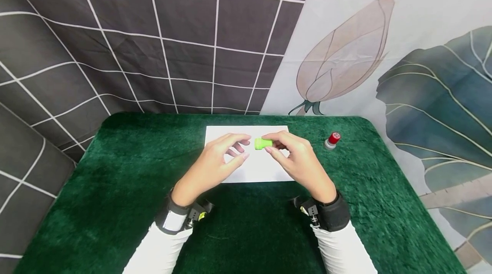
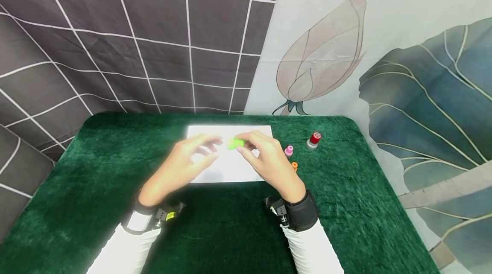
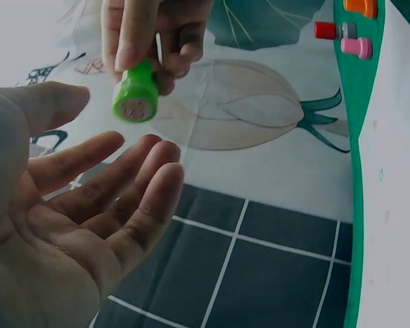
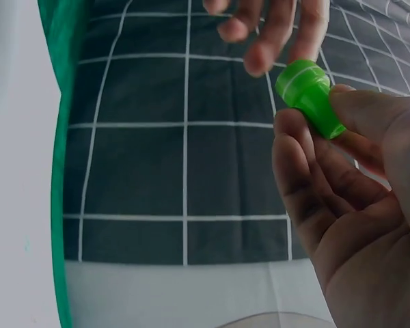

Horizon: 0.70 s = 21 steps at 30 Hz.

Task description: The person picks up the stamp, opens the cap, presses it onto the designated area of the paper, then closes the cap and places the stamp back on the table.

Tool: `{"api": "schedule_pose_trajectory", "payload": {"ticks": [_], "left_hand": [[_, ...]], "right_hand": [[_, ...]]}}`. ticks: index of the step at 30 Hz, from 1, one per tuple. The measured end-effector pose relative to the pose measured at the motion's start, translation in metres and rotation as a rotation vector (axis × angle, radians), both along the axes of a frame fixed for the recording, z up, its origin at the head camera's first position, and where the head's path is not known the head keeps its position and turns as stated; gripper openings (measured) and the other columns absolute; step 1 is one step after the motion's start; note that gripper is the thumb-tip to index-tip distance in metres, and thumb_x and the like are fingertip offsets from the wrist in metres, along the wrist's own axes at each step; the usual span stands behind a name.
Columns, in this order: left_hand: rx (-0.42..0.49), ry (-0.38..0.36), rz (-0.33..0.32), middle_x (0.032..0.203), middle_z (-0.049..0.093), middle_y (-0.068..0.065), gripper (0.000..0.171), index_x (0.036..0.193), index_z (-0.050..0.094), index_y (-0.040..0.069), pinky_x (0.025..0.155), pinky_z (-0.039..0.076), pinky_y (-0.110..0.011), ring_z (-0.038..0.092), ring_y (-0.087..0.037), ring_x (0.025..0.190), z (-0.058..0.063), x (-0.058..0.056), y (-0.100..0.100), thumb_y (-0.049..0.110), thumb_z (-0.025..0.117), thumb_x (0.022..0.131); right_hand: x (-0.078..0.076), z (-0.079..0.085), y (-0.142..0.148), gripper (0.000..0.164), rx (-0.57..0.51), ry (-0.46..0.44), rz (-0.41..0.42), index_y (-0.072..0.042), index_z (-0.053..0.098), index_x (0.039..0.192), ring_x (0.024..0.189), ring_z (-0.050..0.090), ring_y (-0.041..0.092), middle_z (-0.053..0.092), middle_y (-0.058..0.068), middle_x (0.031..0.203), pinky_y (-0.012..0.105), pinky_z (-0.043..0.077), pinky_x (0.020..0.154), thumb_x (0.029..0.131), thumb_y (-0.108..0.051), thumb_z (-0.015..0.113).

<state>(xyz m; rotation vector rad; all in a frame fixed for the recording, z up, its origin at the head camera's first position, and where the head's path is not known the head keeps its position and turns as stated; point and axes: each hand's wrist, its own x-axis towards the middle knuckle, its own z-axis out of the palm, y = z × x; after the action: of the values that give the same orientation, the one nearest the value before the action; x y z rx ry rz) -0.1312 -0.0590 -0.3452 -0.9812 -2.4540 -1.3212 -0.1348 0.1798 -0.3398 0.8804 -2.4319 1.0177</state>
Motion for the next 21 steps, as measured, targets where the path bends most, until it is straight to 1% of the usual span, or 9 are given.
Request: {"api": "schedule_pose_trajectory", "payload": {"ticks": [4, 8, 11, 15, 17, 19, 21], "left_hand": [[0.052, -0.011, -0.019, 0.117, 0.066, -0.009, 0.038, 0.127, 0.059, 0.01, 0.079, 0.062, -0.033, 0.064, -0.015, 0.094, -0.002, 0.0, 0.005, 0.019, 0.068, 0.091], [0.103, -0.017, -0.012, 0.115, 0.066, -0.007, 0.038, 0.126, 0.059, 0.01, 0.081, 0.061, -0.035, 0.064, -0.017, 0.097, -0.004, 0.001, 0.008, 0.017, 0.069, 0.09], [0.138, -0.01, 0.006, 0.114, 0.066, -0.006, 0.036, 0.123, 0.061, 0.008, 0.081, 0.061, -0.037, 0.063, -0.017, 0.098, -0.006, 0.001, 0.01, 0.017, 0.069, 0.09], [0.178, 0.0, 0.025, 0.109, 0.067, -0.007, 0.031, 0.119, 0.063, 0.008, 0.079, 0.062, -0.04, 0.063, -0.018, 0.096, -0.007, 0.001, 0.012, 0.016, 0.069, 0.09], [0.199, 0.002, 0.038, 0.106, 0.067, -0.007, 0.029, 0.117, 0.064, 0.008, 0.078, 0.062, -0.042, 0.063, -0.018, 0.093, -0.008, 0.001, 0.012, 0.015, 0.07, 0.089], [0.21, 0.004, 0.052, 0.103, 0.067, -0.007, 0.029, 0.115, 0.064, 0.008, 0.077, 0.062, -0.041, 0.063, -0.016, 0.091, -0.009, 0.0, 0.012, 0.015, 0.072, 0.088], [0.215, 0.009, 0.066, 0.102, 0.067, -0.006, 0.029, 0.114, 0.065, 0.008, 0.077, 0.062, -0.04, 0.063, -0.016, 0.09, -0.009, 0.0, 0.012, 0.015, 0.073, 0.086]], "right_hand": [[0.002, -0.001, -0.003, 0.023, -0.003, -0.013, 0.003, -0.018, 0.069, 0.114, 0.077, 0.058, 0.007, 0.068, -0.003, 0.091, 0.037, 0.053, 0.052, 0.091, -0.02, 0.069], [0.003, -0.002, -0.005, 0.025, -0.022, -0.01, 0.02, -0.016, 0.069, 0.114, 0.078, 0.058, 0.008, 0.068, -0.002, 0.091, 0.035, 0.054, 0.055, 0.089, -0.018, 0.07], [0.003, -0.003, -0.008, 0.025, -0.029, -0.006, 0.036, -0.015, 0.069, 0.114, 0.078, 0.057, 0.008, 0.067, -0.001, 0.091, 0.035, 0.056, 0.059, 0.089, -0.016, 0.07], [0.004, -0.004, -0.01, 0.026, -0.036, -0.011, 0.053, -0.013, 0.068, 0.115, 0.081, 0.059, 0.009, 0.067, 0.0, 0.093, 0.037, 0.061, 0.068, 0.089, -0.014, 0.07], [0.004, -0.005, -0.012, 0.028, -0.038, -0.017, 0.056, -0.012, 0.067, 0.116, 0.082, 0.06, 0.01, 0.068, 0.002, 0.095, 0.036, 0.062, 0.073, 0.088, -0.013, 0.071], [0.004, -0.005, -0.013, 0.031, -0.036, -0.026, 0.057, -0.011, 0.066, 0.117, 0.083, 0.06, 0.01, 0.068, 0.002, 0.096, 0.035, 0.062, 0.076, 0.087, -0.013, 0.072], [0.004, -0.006, -0.014, 0.032, -0.039, -0.036, 0.06, -0.01, 0.065, 0.118, 0.083, 0.06, 0.01, 0.068, 0.003, 0.097, 0.035, 0.062, 0.076, 0.087, -0.013, 0.072]]}}
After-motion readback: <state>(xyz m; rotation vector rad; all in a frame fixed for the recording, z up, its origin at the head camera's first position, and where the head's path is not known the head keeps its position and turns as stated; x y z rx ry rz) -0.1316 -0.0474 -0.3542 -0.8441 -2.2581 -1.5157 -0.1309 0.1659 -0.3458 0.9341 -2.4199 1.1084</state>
